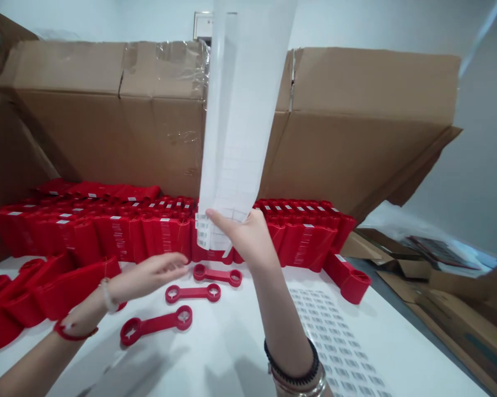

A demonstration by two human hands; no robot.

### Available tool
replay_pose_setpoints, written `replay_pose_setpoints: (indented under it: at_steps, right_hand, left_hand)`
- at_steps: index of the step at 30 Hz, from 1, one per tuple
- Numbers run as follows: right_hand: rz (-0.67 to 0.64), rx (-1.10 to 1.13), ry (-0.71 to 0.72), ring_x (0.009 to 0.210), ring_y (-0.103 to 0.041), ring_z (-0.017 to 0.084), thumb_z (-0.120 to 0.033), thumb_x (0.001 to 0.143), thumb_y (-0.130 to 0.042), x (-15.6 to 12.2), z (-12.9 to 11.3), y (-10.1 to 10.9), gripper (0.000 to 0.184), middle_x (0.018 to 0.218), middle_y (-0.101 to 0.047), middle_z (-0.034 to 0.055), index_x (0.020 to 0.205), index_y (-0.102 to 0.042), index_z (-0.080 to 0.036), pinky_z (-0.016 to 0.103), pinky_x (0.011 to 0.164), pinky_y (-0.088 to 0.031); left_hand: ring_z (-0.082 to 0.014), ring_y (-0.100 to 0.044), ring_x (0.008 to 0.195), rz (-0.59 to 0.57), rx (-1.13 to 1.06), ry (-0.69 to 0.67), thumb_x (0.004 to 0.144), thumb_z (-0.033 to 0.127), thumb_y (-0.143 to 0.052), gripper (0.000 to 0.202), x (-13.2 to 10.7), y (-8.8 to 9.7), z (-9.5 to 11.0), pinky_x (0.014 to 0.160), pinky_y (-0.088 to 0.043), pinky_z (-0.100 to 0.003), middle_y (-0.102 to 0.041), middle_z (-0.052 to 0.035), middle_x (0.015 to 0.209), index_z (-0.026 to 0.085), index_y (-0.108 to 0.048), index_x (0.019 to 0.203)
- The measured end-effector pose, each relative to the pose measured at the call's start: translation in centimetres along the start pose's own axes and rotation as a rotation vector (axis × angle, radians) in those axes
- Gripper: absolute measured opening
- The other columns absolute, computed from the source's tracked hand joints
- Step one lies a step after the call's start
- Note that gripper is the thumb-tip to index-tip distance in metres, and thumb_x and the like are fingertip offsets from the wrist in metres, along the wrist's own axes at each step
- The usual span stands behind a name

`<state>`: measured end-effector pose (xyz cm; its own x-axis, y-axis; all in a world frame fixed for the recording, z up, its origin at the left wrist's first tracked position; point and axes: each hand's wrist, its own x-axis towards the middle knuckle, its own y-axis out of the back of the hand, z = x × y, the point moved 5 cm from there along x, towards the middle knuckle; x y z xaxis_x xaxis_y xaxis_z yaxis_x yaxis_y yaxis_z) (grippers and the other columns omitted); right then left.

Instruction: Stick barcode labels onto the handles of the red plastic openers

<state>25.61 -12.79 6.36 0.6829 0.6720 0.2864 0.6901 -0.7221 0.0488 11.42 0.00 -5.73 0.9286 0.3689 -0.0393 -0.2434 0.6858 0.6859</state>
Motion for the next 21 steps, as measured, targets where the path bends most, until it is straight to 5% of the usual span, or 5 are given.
replay_pose_setpoints:
  at_steps: [3, 6, 14, 21]
  right_hand:
    - [0.044, 0.015, -0.033, 0.094, -0.072, 0.024, -0.027, 0.069, -0.085, 0.5, -0.2, 1.7, 0.032, 0.1, -0.075, 0.0041, 0.098, -0.076, -0.02, 0.033, 0.077, -0.061]
    - [0.007, -0.004, -0.064, 0.095, -0.072, 0.025, -0.029, 0.068, -0.086, 0.6, -0.1, 2.4, 0.035, 0.102, -0.075, 0.005, 0.1, -0.076, -0.019, 0.033, 0.078, -0.061]
    - [-0.064, -0.079, -0.041, 0.097, -0.071, 0.025, -0.033, 0.068, -0.086, 0.9, 0.2, 2.5, 0.038, 0.102, -0.075, 0.0048, 0.101, -0.076, -0.02, 0.037, 0.083, -0.061]
    - [-0.125, -0.073, -0.062, 0.094, -0.072, 0.025, -0.036, 0.07, -0.085, 0.9, 0.4, 2.2, 0.037, 0.1, -0.075, 0.0057, 0.102, -0.075, -0.019, 0.037, 0.082, -0.06]
  left_hand:
    - [-0.035, -0.053, 0.112, -0.019, 0.233, 0.1, 0.091, 0.033, -0.055, 0.032, 0.7, -2.5, -3.8, 0.098, -0.04, -0.05, -0.057, -0.0199, 0.112, 0.006, -0.064, 0.106]
    - [-0.0327, -0.049, 0.114, -0.026, 0.361, 0.12, 0.09, 0.029, -0.058, 0.032, 1.1, -4.4, -5.8, 0.1, -0.038, -0.048, -0.055, -0.0192, 0.115, 0.005, -0.063, 0.11]
    - [-0.02, -0.053, 0.101, -0.055, 0.455, 0.112, 0.088, 0.021, -0.06, 0.015, 2.6, -6.1, -7.7, 0.092, -0.045, -0.039, -0.056, -0.008, 0.11, 0.012, -0.062, 0.101]
    - [-0.0227, -0.051, 0.103, -0.221, 0.492, 0.1, 0.082, 0.026, -0.067, 0.021, 4.2, -6.4, -8.4, 0.091, -0.044, -0.041, -0.054, -0.0081, 0.108, 0.013, -0.058, 0.095]
